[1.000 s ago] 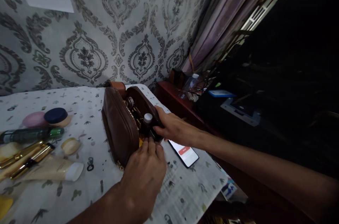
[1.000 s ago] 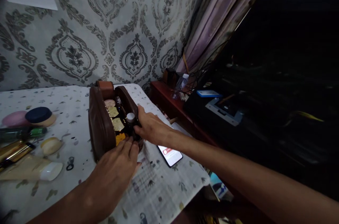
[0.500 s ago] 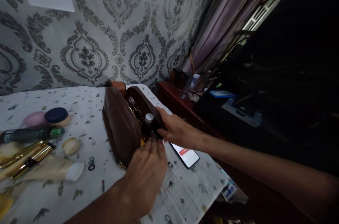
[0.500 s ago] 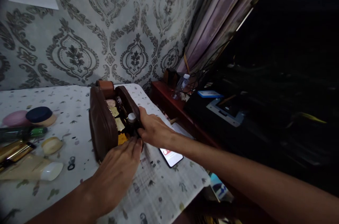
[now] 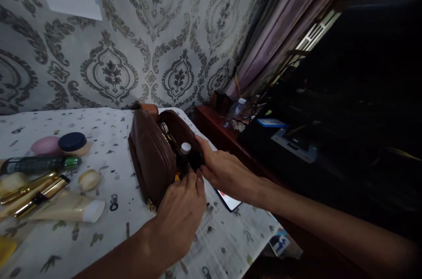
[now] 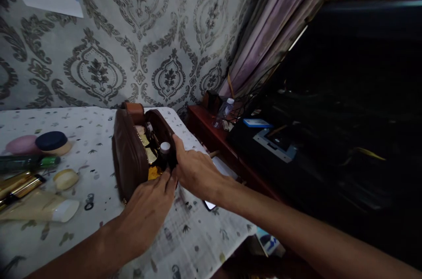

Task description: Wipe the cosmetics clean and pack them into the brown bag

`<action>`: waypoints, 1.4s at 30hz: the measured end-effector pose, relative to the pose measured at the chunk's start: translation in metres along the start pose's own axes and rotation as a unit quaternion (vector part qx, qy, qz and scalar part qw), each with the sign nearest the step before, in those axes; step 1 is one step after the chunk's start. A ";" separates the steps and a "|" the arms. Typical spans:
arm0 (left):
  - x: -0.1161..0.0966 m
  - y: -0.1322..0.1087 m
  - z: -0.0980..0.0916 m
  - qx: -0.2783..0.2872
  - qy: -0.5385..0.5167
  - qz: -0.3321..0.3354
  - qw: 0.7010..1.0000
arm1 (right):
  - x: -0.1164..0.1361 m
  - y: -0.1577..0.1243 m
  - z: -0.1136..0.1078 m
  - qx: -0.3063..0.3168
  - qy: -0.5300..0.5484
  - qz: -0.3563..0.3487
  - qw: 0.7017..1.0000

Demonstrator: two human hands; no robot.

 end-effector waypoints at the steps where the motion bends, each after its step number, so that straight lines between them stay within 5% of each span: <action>1: 0.000 -0.001 -0.001 0.008 0.001 0.005 1.000 | 0.000 0.001 0.000 -0.003 -0.011 0.004 1.000; 14: 0.002 0.000 0.003 0.005 -0.028 0.000 1.000 | 0.004 -0.001 0.004 -0.087 0.080 -0.031 0.993; 19: 0.003 0.000 0.005 -0.038 -0.032 0.005 0.999 | 0.006 -0.001 -0.002 -0.072 -0.012 -0.009 0.997; 24: 0.004 0.001 0.007 -0.048 -0.011 -0.011 0.999 | 0.011 0.019 -0.027 -0.184 -0.107 -0.006 0.977; 30: 0.002 0.005 0.016 -0.076 0.013 -0.029 0.997 | 0.004 0.058 -0.011 -0.067 -0.019 0.000 0.998; 42: 0.000 0.004 0.011 -0.038 0.026 -0.019 0.999 | -0.007 0.060 -0.009 -0.086 0.052 -0.020 0.995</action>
Point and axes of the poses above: each hand's wrist, its own y-axis towards the middle knuckle, its own z-axis out of the palm, x = y × z, the point moved 7 cm from there along y, towards the middle knuckle, and after that the axes turned 6 degrees about -z, right-handed, at the moved point
